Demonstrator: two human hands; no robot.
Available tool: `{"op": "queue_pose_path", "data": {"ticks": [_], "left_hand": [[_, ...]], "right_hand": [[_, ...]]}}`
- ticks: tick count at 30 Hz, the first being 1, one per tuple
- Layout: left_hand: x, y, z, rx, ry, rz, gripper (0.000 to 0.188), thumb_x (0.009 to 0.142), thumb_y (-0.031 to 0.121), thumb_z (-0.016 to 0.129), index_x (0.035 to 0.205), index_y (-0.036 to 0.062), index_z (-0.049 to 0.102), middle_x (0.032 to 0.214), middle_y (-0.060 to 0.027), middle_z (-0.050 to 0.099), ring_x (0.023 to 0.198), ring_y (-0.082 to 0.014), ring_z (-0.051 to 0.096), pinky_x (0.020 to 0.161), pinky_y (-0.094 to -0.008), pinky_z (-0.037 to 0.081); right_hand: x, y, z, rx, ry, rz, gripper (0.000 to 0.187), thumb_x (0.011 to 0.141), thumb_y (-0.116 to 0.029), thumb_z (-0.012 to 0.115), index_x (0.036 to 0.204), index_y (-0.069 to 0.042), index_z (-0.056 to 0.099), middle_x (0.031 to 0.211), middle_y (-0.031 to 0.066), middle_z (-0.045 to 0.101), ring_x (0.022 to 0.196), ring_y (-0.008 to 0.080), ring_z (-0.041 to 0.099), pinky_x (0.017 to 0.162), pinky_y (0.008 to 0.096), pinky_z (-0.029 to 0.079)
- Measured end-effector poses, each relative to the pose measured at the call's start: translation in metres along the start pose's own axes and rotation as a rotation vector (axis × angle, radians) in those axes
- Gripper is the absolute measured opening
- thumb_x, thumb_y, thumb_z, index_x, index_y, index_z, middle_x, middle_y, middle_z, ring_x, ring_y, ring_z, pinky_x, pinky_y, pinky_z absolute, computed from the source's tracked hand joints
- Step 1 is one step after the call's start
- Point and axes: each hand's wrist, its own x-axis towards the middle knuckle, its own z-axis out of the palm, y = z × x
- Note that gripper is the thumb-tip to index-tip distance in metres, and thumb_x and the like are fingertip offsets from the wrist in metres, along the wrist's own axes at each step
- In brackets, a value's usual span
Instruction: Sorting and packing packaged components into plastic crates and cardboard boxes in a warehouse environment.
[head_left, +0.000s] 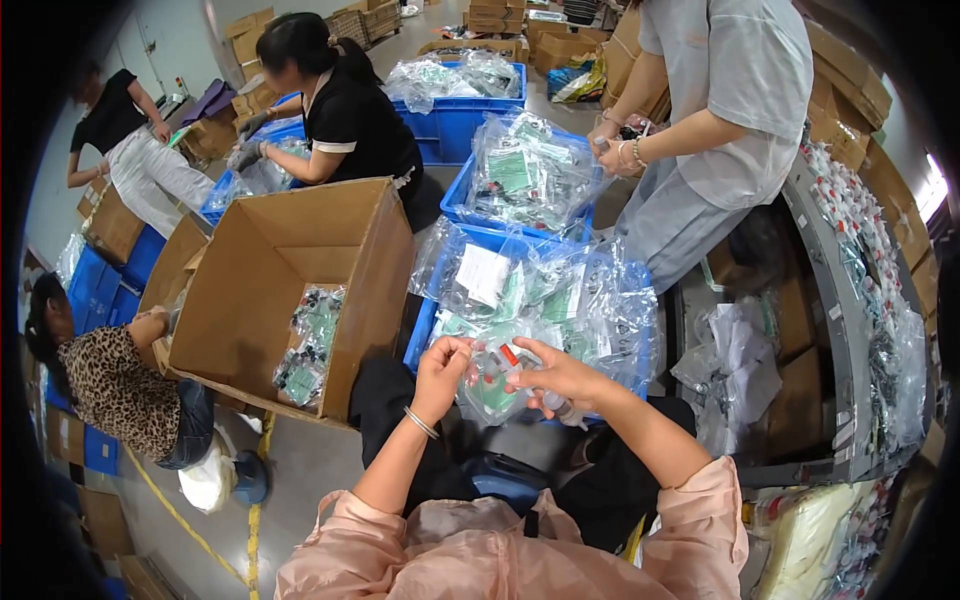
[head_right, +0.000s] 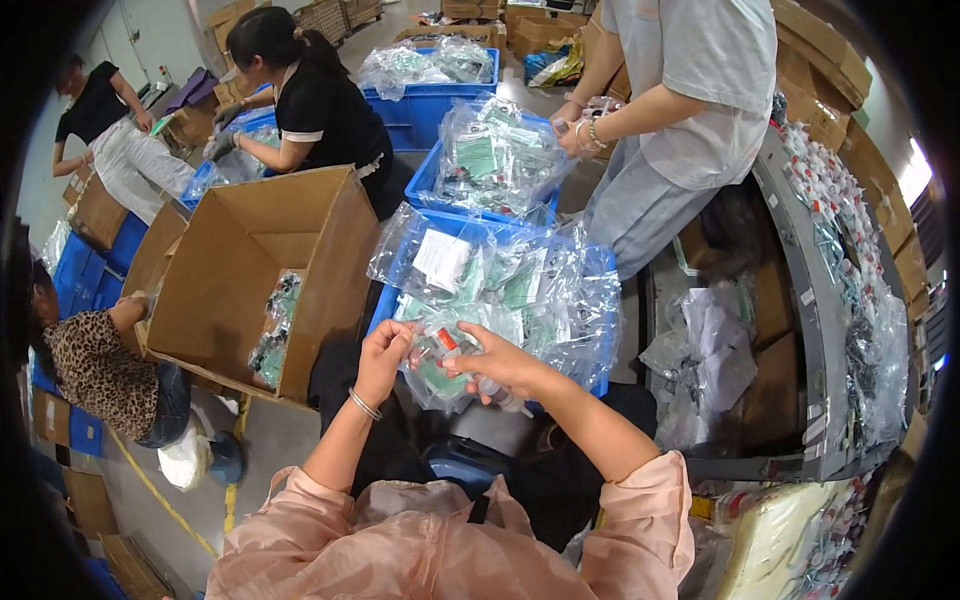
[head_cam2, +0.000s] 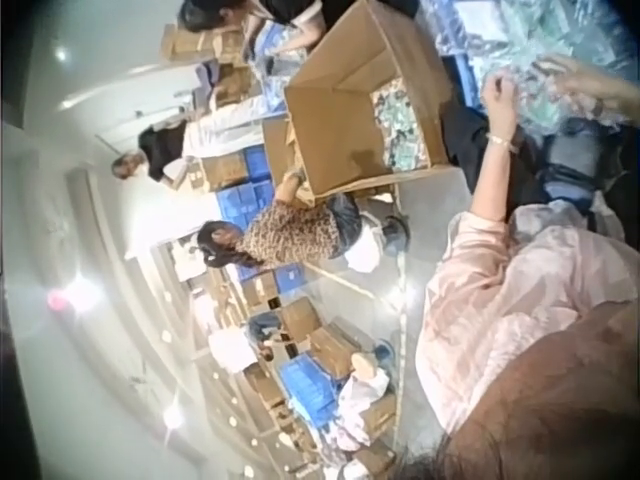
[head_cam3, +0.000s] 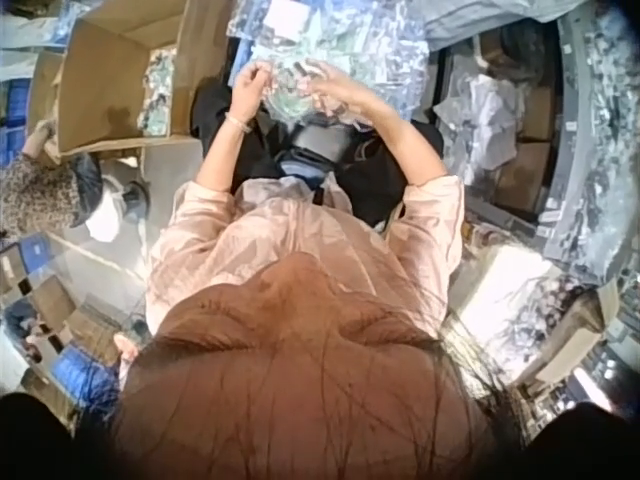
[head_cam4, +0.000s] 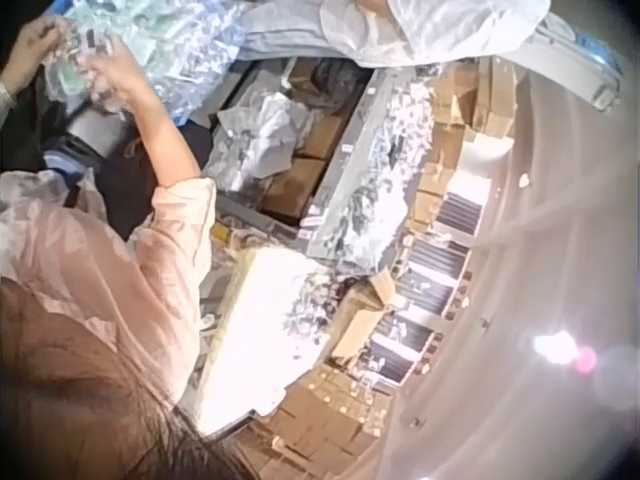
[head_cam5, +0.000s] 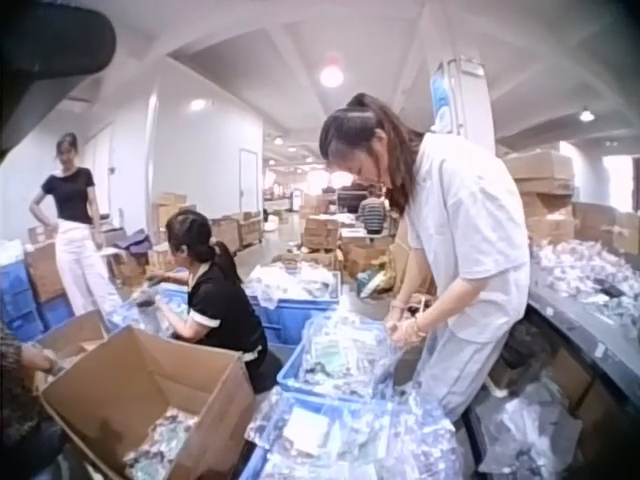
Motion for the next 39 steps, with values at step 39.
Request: {"op": "queue_pose_path", "data": {"ticks": [39], "left_hand": [[0.181,-0.045,-0.383,1.630,-0.446,-0.537,0.025,0.069,0.017,0.056,0.084,0.0003,0.065,0.087,-0.0203,0.063,0.085,-0.0332,0.061,0.072,-0.0401,0.048]], "right_hand": [[-0.009,0.119,0.052,0.383,-0.092,0.271,0.053,0.074,0.000,0.063,0.123,-0.007,0.042,0.106,0.0061,0.052,0.101,0.0149,0.048,0.079,0.0241,0.042]]}}
